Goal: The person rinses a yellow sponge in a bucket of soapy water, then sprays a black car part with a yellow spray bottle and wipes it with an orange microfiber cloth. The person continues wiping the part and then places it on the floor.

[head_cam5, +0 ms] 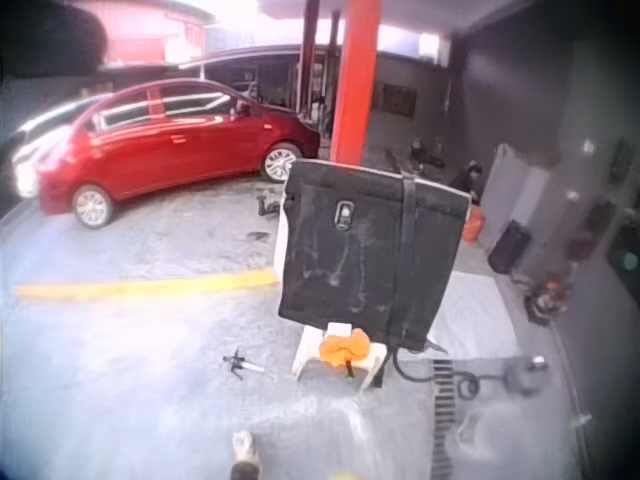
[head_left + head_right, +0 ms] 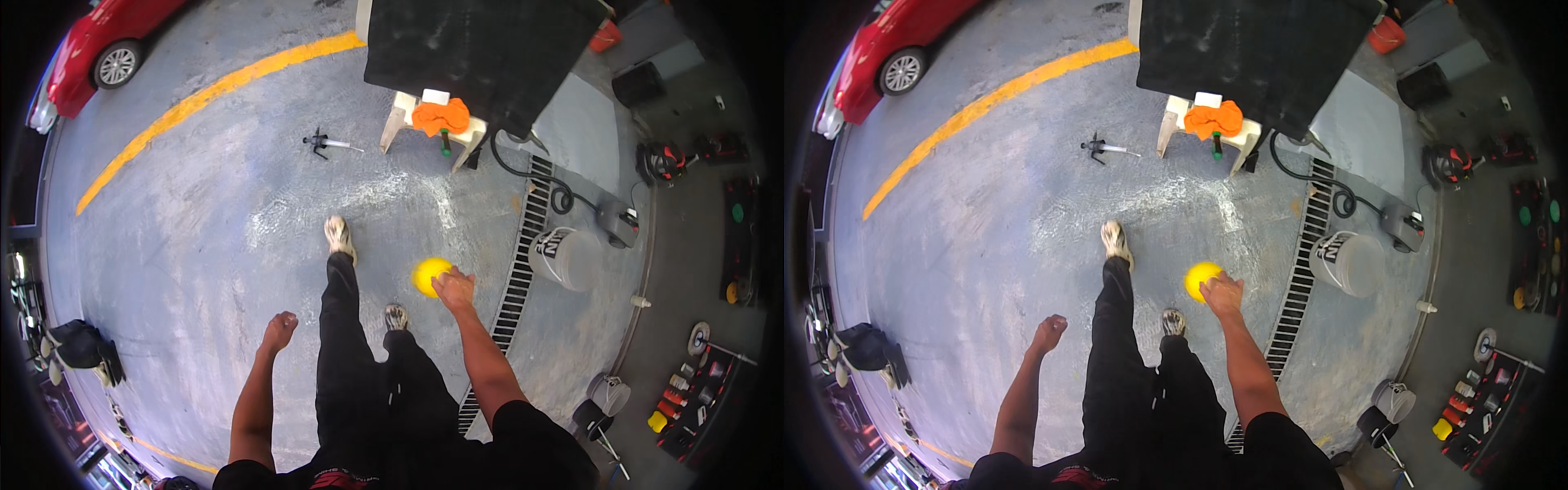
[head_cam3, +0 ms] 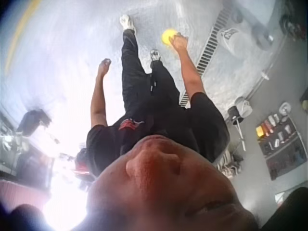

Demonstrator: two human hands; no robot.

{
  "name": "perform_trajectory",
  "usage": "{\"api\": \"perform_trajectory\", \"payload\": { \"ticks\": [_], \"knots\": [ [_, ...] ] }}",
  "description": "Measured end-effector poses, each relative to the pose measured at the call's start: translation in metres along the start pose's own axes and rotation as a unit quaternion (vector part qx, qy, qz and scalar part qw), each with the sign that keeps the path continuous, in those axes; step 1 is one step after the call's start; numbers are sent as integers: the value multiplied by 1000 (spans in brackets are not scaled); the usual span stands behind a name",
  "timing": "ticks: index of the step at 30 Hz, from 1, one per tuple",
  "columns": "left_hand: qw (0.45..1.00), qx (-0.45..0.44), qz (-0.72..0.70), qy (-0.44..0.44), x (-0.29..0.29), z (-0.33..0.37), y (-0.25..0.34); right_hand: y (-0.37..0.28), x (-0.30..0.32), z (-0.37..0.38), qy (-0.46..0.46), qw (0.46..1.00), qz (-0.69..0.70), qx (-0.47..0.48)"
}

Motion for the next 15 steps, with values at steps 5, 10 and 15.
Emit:
{"api": "perform_trajectory", "payload": {
  "ticks": [5,10,15],
  "knots": [
    [998,9,-7,-63,-16,233,-32,-65,-73,186,-31,999,7,16],
    [990,57,115,-57,-34,518,-102,-134,-140,368,-78,995,13,59],
    [992,-24,63,105,-14,768,-69,-173,-187,488,-11,990,30,136]
  ]
}}
Point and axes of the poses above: each hand's wrist, its own z-axis towards the middle knuckle, its own x-axis out of the back of the hand, y = z × x, the point moved 1 cm from there along z, towards the middle knuckle, and after that the axes turned 2 degrees about -x, right-handed, at the moved point
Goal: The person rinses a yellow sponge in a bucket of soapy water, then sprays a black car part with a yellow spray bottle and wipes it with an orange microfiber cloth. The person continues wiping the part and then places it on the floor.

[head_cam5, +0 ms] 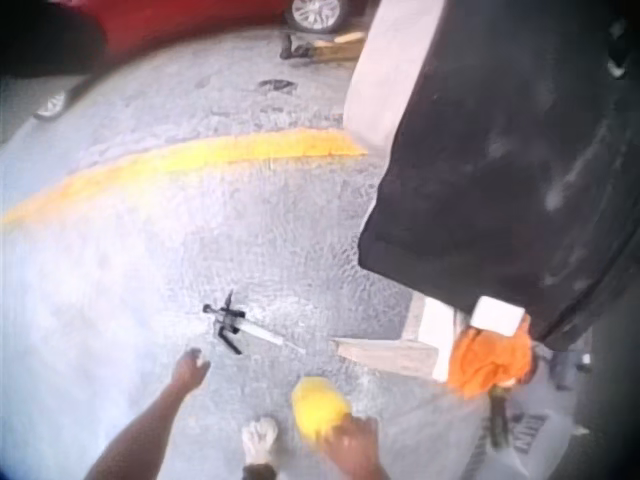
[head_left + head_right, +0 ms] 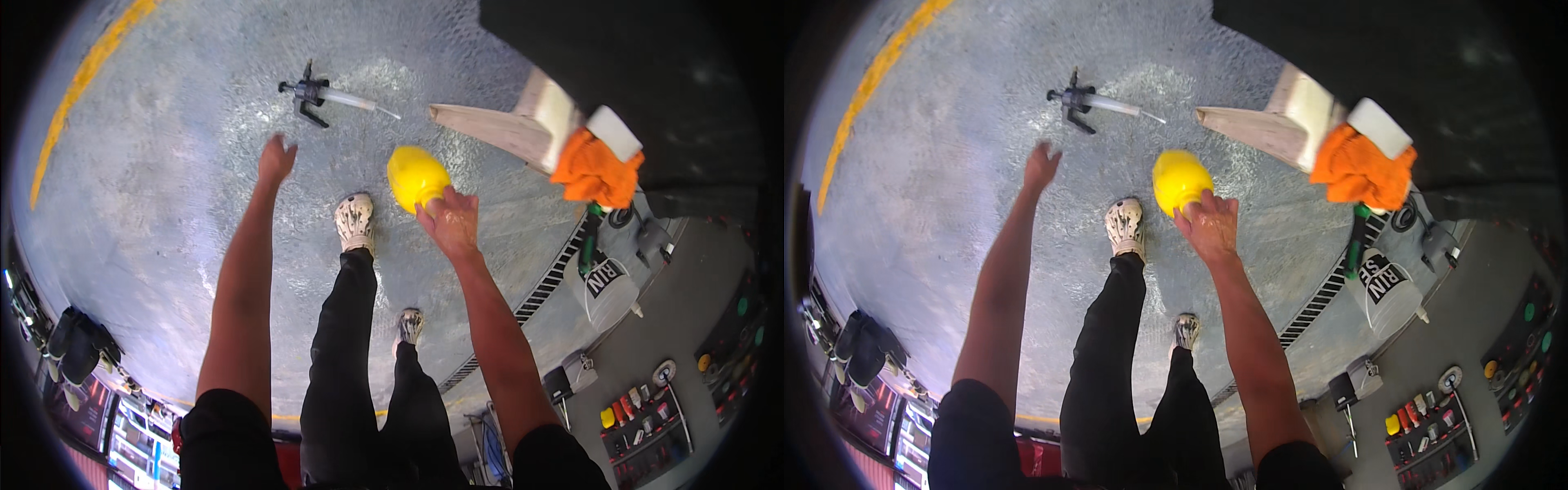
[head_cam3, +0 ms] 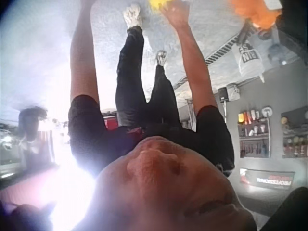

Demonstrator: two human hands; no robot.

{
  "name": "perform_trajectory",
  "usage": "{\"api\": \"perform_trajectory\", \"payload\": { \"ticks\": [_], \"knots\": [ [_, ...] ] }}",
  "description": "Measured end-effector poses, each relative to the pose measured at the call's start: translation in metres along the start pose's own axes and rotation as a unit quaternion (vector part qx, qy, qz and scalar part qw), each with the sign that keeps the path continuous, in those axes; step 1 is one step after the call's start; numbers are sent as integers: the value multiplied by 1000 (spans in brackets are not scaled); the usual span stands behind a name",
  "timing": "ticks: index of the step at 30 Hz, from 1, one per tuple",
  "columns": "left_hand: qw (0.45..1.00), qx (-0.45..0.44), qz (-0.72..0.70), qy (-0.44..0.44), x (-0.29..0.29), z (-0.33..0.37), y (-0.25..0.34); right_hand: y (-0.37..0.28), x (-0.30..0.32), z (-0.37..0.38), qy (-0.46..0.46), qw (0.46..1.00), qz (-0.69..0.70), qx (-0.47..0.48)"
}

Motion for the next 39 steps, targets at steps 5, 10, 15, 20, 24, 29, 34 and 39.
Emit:
{"api": "perform_trajectory", "payload": {
  "ticks": [5,10,15,20,24,29,34,39],
  "knots": [
    [992,128,6,13,-47,113,29,7,-32,55,49,999,8,5],
    [992,113,-42,28,-55,132,19,-1,-44,67,38,999,24,-25],
    [817,113,-561,68,-11,64,70,-9,-17,32,14,990,90,-109],
    [822,53,-562,75,123,-52,136,-28,35,-7,42,940,245,-234],
    [844,41,-528,91,166,-126,185,-32,41,-35,18,824,437,-360],
    [866,-15,-483,124,158,-169,228,-28,46,-34,-10,710,585,-393],
    [858,0,-495,139,125,-178,252,-13,35,-15,-54,650,630,-421],
    [896,-30,-399,194,103,-183,266,2,4,5,-79,602,688,-399]
  ]
}}
Point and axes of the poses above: each hand's wrist, its own z-axis towards the middle knuckle, its own x-axis out of the back of the hand, y = z × x, the point moved 1 cm from there along z, towards the middle knuckle, and after that the axes turned 2 degrees about -x, right-handed, at the moved point
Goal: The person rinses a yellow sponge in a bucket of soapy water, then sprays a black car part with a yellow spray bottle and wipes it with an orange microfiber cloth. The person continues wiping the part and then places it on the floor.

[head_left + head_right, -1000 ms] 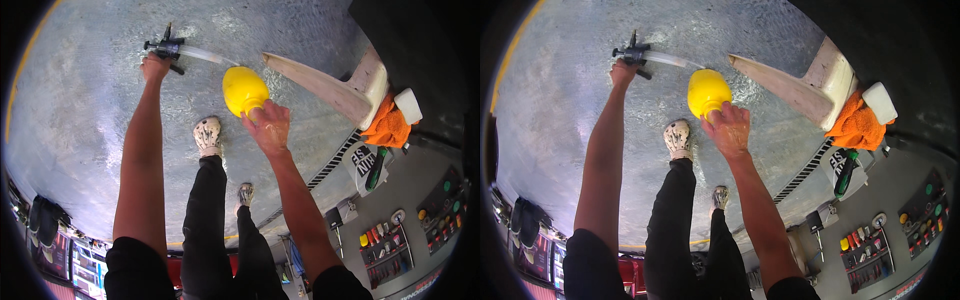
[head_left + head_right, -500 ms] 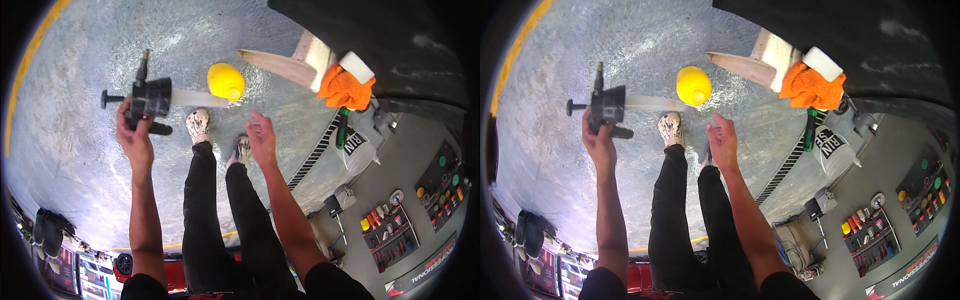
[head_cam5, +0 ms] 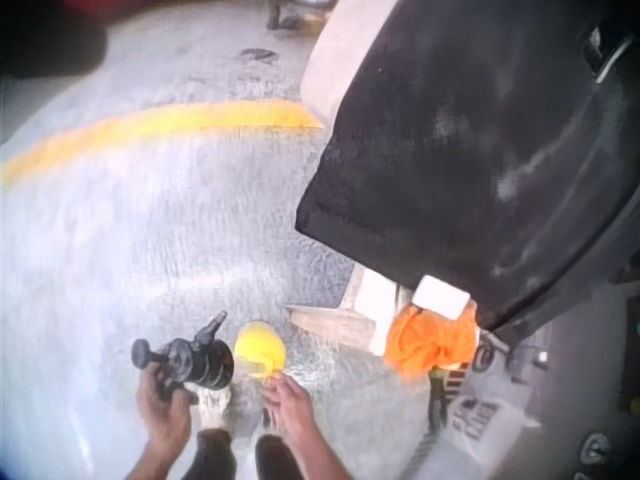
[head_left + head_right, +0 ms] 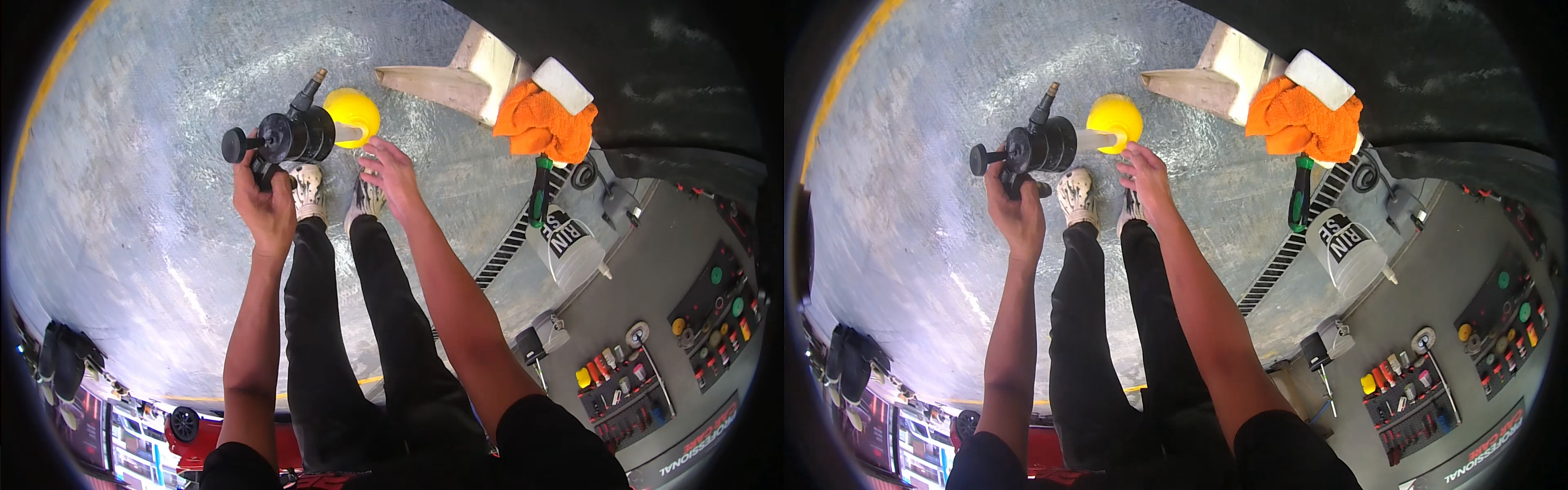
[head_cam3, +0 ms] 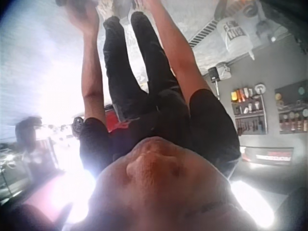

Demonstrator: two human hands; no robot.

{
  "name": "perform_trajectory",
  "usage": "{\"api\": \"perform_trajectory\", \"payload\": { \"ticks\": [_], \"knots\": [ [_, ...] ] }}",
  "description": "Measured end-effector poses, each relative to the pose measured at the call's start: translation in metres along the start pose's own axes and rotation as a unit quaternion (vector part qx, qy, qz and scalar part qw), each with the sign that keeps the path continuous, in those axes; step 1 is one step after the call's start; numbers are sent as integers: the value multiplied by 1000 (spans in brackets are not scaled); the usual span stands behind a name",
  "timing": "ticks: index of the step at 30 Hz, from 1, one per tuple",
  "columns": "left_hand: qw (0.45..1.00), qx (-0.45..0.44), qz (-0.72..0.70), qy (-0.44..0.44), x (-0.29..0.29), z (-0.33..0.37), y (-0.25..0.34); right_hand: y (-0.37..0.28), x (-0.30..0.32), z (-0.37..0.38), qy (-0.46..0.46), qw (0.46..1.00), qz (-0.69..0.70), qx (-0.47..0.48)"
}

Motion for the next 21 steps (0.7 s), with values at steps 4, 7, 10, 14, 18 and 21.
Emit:
{"api": "perform_trajectory", "payload": {
  "ticks": [4,7,10,14,18,21],
  "knots": [
    [999,-15,20,22,-8,-11,-8,-6,-2,12,-20,1000,-4,-23],
    [998,-26,48,29,-20,-19,-20,-7,4,16,-25,999,6,-40],
    [985,-99,139,24,-31,-29,-33,-18,11,9,-13,995,67,-68],
    [943,-194,260,-72,-60,-43,-50,-42,31,-5,17,999,-12,45],
    [913,-211,313,-154,-79,-56,-75,-77,31,-36,-24,831,-452,324],
    [922,-186,312,-137,-83,-56,-93,-92,19,-54,-67,615,-678,396]
  ]
}}
Point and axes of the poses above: each hand's wrist, its own z-axis towards the middle knuckle, its own x-axis out of the back of the hand, y = z × x, the point moved 1 cm from there along z, towards the middle knuckle, and after that the axes turned 2 degrees about -x, right-handed, at the moved point
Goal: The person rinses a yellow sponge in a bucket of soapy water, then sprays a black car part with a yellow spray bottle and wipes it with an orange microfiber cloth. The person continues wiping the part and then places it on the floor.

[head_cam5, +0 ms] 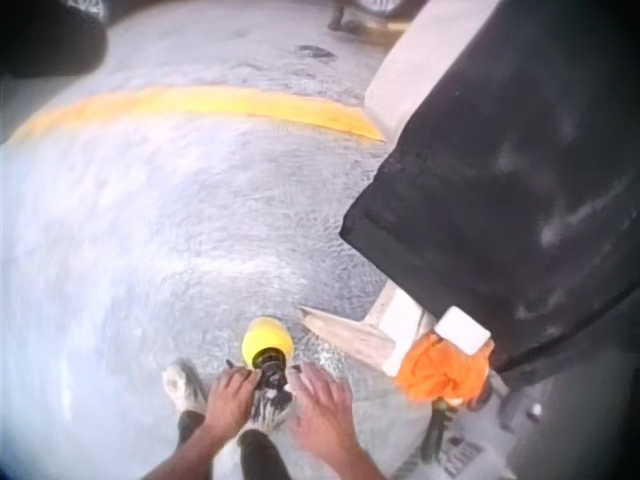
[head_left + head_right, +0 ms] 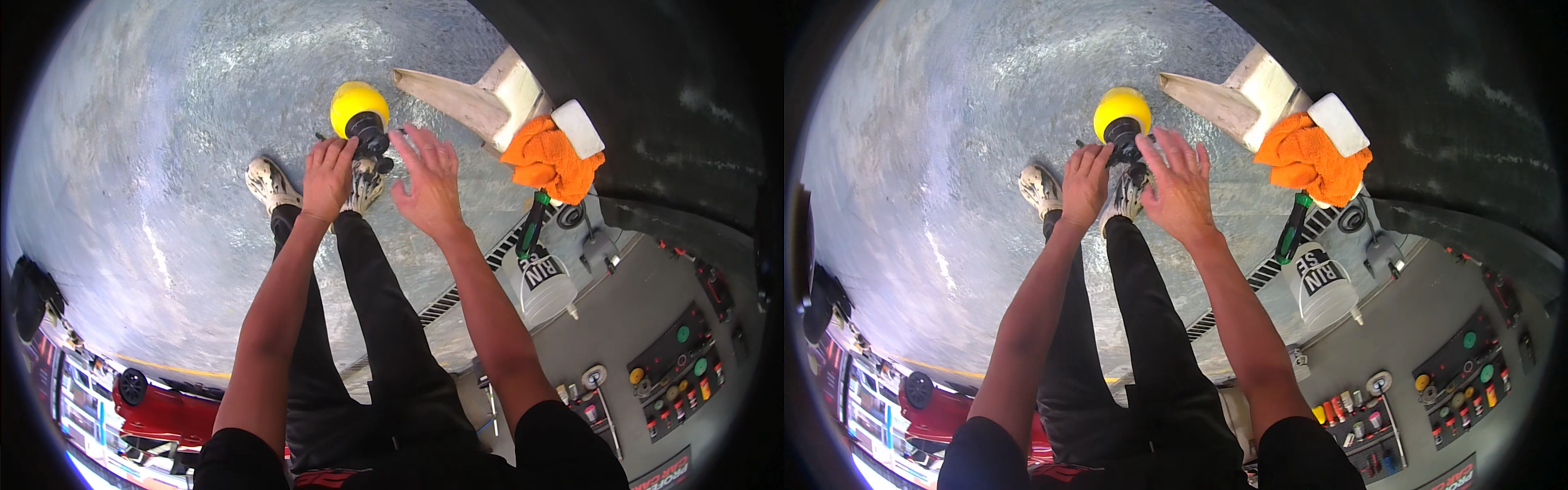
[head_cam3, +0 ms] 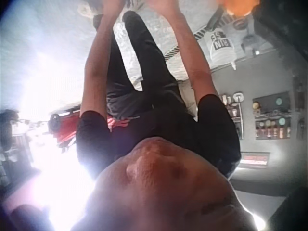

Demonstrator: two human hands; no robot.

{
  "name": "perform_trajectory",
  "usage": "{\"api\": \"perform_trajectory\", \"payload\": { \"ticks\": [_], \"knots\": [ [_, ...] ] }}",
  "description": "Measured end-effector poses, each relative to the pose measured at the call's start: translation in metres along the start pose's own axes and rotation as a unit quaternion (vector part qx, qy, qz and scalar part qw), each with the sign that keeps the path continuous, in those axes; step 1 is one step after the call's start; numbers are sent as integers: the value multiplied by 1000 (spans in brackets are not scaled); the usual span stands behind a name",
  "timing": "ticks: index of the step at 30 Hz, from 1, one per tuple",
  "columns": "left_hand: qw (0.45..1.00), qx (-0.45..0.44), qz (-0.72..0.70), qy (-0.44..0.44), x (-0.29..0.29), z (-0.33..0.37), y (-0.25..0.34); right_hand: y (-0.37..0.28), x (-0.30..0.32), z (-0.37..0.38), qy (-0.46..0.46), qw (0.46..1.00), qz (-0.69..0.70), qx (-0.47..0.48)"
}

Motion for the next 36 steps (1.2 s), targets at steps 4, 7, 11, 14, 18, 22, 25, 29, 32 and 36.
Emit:
{"api": "perform_trajectory", "payload": {
  "ticks": [4,7,11,14,18,22,25,29,32,36],
  "knots": [
    [999,22,-43,-25,1,17,-6,-4,-13,10,-57,996,-54,45],
    [994,44,-93,-41,8,30,-16,-8,-33,29,-66,995,-55,52],
    [975,161,-150,-2,12,35,-24,-10,-51,59,-48,997,-54,5],
    [947,253,-197,18,18,29,-37,-13,-60,62,23,993,19,-118],
    [959,240,-148,32,14,-6,-53,-23,-68,51,26,885,272,-376],
    [982,188,-26,-23,35,-35,-56,-32,-32,48,86,995,-41,-21],
    [986,145,34,-70,46,-47,-59,-20,-28,55,-37,980,-178,86],
    [988,130,40,-73,62,-60,-68,-14,-50,66,-135,956,53,-256],
    [816,389,-427,-21,77,-66,-77,-19,-46,64,-76,676,440,-587],
    [399,429,-810,25,112,-49,-73,42,-87,22,75,969,14,-235]
  ]
}}
Point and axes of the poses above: each hand's wrist, its own z-axis towards the middle knuckle, its own x-axis out of the back of the hand, y = z × x, the point moved 1 cm from there along z, towards the middle knuckle, and after that the axes turned 2 degrees about -x, right-handed, at the moved point
